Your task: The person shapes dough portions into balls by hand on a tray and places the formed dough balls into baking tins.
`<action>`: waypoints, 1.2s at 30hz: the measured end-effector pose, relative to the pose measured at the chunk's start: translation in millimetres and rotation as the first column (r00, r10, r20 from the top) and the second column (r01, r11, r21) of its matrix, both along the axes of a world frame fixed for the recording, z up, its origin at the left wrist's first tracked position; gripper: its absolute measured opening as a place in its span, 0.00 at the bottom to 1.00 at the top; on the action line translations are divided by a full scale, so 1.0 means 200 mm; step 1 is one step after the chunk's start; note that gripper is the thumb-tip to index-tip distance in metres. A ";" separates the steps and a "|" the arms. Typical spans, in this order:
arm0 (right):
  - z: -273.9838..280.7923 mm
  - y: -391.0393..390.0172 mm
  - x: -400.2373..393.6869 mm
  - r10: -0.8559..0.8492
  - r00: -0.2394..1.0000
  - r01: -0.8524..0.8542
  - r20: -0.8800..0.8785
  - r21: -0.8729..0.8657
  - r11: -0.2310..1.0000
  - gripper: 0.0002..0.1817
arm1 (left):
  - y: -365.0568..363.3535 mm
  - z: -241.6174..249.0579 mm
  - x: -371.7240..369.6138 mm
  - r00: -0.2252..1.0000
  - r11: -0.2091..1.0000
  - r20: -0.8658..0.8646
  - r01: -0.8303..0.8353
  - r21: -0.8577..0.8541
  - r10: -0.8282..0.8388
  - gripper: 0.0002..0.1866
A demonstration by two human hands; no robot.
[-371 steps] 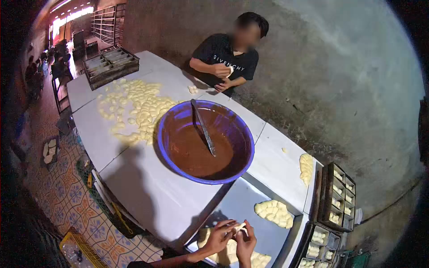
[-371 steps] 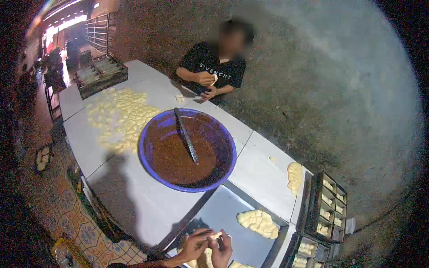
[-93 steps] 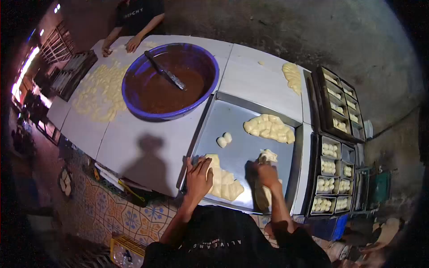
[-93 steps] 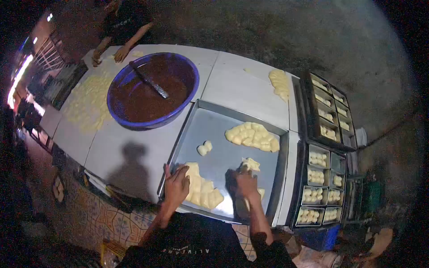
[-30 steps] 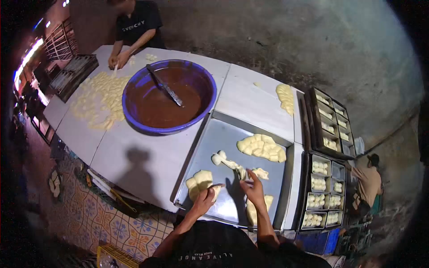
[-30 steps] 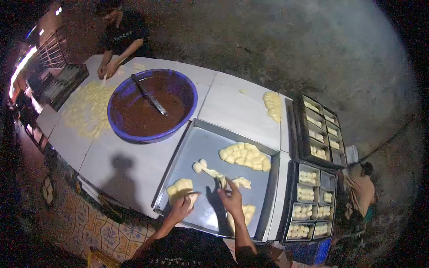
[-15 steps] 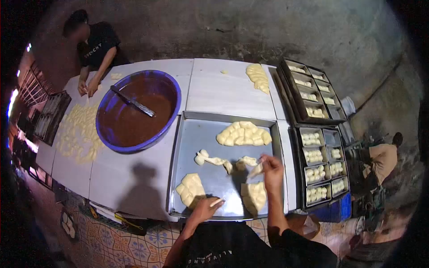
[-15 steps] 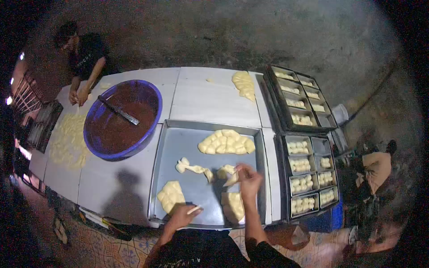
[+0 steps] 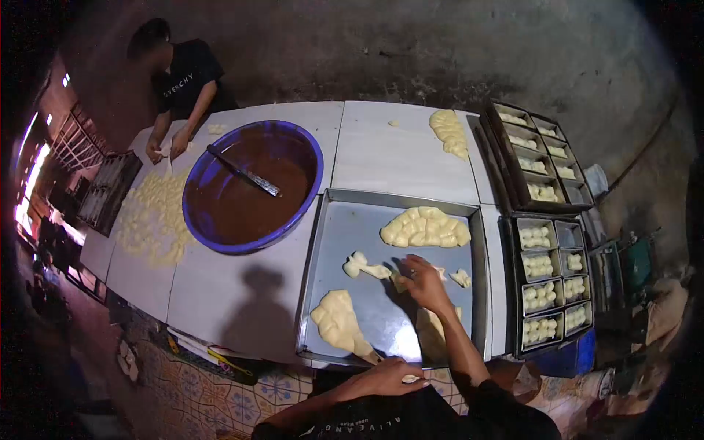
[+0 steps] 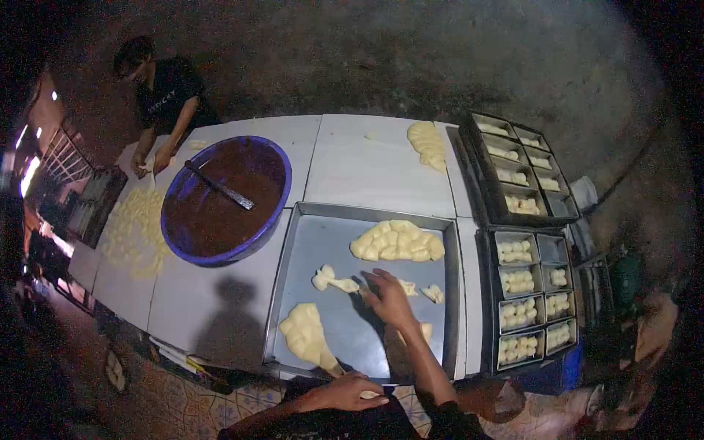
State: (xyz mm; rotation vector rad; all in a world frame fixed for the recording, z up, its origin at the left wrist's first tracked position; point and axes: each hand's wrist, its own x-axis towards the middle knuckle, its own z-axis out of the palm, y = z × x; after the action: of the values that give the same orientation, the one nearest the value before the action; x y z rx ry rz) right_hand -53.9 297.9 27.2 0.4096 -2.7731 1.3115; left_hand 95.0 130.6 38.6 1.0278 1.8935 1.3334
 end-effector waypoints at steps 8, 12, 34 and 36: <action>-0.25 -0.30 -0.16 0.122 0.990 -0.127 0.068 0.086 0.988 0.13 | -0.07 0.26 -0.05 0.996 0.976 0.087 0.014 0.219 -0.034 0.09; 0.07 -0.18 0.00 0.029 0.982 0.068 0.185 -0.495 0.866 0.09 | -0.19 0.05 -0.06 0.776 0.859 0.503 -0.498 0.119 0.380 0.22; -0.18 0.07 -0.10 -0.265 0.936 0.341 0.229 -0.423 0.839 0.24 | -0.06 -0.13 -0.15 0.880 0.929 -0.434 -0.306 -0.210 0.192 0.30; -0.17 -0.02 -0.15 -0.014 0.997 0.028 0.070 -0.206 0.978 0.24 | -0.06 -0.18 -0.14 0.872 0.904 -0.481 -0.273 -0.330 0.088 0.35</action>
State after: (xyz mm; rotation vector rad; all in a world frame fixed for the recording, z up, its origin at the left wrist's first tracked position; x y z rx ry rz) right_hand -84.9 293.5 -6.2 0.3275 -2.6477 1.6174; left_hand 67.9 118.5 1.7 1.0276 2.5397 0.7854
